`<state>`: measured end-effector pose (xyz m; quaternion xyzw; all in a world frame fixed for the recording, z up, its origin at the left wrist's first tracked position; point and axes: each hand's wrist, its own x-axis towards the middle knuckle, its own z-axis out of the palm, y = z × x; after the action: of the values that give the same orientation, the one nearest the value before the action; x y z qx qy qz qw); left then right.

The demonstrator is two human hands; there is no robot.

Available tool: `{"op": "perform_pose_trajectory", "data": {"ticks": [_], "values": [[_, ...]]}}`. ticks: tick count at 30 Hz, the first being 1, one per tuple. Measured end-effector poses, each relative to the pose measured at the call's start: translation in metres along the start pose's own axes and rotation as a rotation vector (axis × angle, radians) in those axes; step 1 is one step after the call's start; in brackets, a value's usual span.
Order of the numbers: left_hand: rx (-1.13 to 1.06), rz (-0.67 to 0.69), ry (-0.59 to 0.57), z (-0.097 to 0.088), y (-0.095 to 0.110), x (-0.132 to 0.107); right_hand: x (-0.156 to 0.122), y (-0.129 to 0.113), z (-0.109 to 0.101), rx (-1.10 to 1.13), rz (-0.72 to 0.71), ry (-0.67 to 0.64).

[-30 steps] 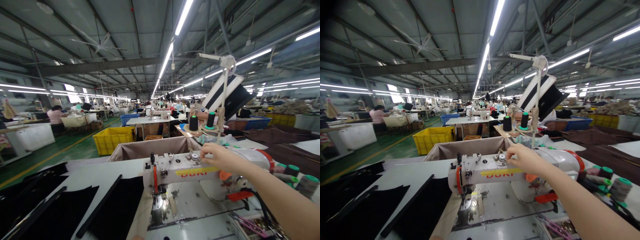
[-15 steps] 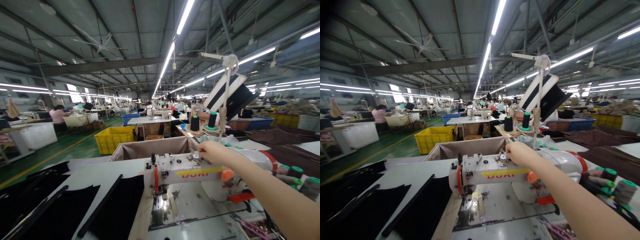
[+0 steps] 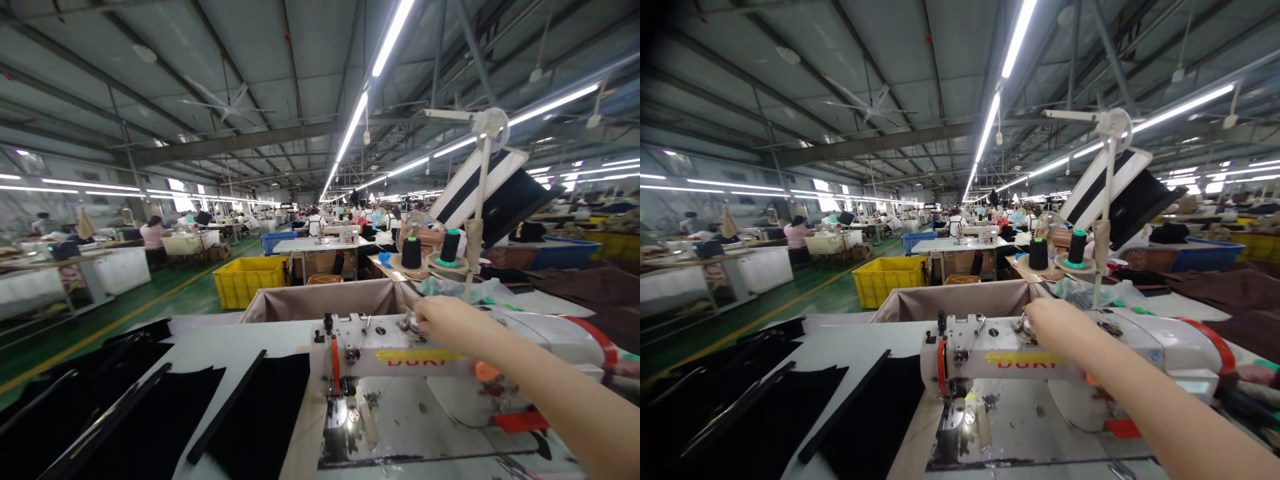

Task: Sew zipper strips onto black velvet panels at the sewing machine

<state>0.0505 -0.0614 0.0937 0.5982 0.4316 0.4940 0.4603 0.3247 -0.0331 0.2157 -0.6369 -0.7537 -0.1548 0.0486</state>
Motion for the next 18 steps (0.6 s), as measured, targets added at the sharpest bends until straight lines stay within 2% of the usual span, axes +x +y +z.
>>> {"op": "perform_pose_trajectory", "data": {"ticks": [3, 7, 11, 15, 18], "values": [[0.022, 0.012, 0.015, 0.004, 0.000, 0.008, 0.002, 0.001, 0.003, -0.002, 0.046, 0.016], [0.065, 0.026, 0.023, 0.005, 0.000, 0.016, 0.004, 0.003, 0.009, 0.023, 0.002, 0.027], [0.118, 0.041, 0.027, 0.007, -0.002, 0.017, 0.005, 0.020, 0.015, 0.064, 0.009, 0.020], [0.180, 0.048, 0.035, 0.002, -0.007, 0.006, 0.011, 0.034, 0.023, 0.139, -0.068, 0.024], [0.236, 0.051, 0.052, -0.010, -0.016, -0.014, 0.013, 0.039, 0.028, 0.171, -0.097, 0.017]]}}
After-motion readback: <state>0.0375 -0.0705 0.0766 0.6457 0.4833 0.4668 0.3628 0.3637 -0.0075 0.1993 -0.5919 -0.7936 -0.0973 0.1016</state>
